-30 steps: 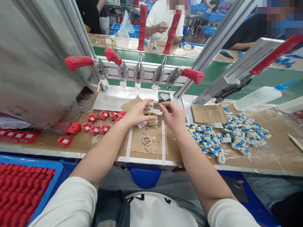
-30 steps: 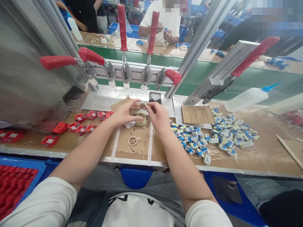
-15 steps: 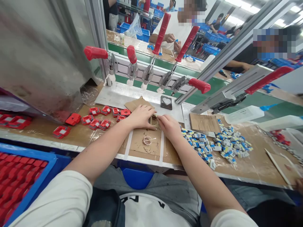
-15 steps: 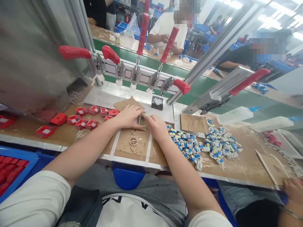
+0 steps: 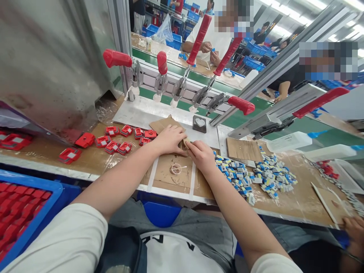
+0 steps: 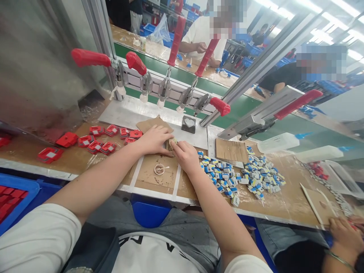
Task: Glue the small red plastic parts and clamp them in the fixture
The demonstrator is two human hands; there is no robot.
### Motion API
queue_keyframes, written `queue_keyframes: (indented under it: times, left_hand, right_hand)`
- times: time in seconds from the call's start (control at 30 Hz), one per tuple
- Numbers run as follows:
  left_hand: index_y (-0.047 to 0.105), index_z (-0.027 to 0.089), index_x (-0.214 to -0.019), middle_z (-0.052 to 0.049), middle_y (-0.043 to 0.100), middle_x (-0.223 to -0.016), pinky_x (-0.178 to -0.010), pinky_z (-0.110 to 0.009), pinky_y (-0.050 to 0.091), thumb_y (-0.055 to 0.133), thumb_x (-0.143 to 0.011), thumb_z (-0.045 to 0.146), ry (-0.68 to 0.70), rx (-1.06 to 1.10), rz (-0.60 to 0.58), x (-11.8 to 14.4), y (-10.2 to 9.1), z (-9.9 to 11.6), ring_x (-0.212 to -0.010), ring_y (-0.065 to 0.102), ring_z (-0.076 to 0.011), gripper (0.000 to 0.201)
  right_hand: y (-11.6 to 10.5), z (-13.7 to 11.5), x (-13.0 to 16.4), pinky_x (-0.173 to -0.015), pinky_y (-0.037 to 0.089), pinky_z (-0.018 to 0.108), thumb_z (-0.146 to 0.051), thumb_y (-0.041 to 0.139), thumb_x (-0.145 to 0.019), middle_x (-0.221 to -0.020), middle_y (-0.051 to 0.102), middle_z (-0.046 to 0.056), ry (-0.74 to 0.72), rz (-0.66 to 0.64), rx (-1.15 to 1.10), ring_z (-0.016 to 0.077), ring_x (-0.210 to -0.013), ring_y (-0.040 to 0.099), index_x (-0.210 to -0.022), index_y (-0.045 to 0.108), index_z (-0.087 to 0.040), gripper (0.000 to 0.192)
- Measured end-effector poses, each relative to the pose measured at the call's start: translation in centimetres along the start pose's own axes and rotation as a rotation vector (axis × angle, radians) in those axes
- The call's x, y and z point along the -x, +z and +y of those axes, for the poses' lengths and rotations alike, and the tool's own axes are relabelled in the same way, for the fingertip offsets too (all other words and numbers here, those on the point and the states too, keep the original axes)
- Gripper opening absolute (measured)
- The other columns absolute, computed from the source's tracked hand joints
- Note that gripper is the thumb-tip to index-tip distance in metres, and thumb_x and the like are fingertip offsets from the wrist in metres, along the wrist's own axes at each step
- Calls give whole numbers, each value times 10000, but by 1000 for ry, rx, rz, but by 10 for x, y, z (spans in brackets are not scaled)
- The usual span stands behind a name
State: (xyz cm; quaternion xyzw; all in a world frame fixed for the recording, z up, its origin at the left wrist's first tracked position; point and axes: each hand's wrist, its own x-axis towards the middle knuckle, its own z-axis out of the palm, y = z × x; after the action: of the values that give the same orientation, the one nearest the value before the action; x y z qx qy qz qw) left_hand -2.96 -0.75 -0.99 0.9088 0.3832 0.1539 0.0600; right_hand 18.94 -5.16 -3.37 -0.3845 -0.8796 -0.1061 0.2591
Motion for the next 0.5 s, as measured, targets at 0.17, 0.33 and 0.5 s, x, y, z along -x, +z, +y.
queue_keyframes:
  times: [0.17, 0.33, 0.5]
  left_hand:
    - [742, 161, -1184, -163, 690, -1216, -1003, -435, 350, 752, -791, 722, -19, 4, 15, -1, 1, 4, -1171, 582, -357, 684]
    - [737, 178, -1242, -162, 683, -1265, -1045, -452, 360, 740, -789, 720, -34, 57, -44, 1, -5, 0, -1212, 577, -367, 706]
    - [741, 203, -1305, -124, 735, -1221, -1004, -434, 442, 688, -862, 589, -58, 291, -92, 1, -8, -15, -1159, 641, -340, 590]
  right_hand:
    - [-1, -5, 0, -691, 450, 377, -214, 442, -1088, -804, 627, 78, 3, -78, 55, 230, -758, 567, -1176, 721, -217, 293]
    - [-9, -9, -3, -716, 456, 379, -188, 475, -1077, -884, 624, 99, -50, -195, 125, 243, -783, 547, -1160, 697, -194, 237]
    - [-20, -15, -5, -790, 502, 420, -108, 455, -1034, -1026, 627, 147, -74, -327, 131, 283, -886, 563, -1326, 635, -156, 346]
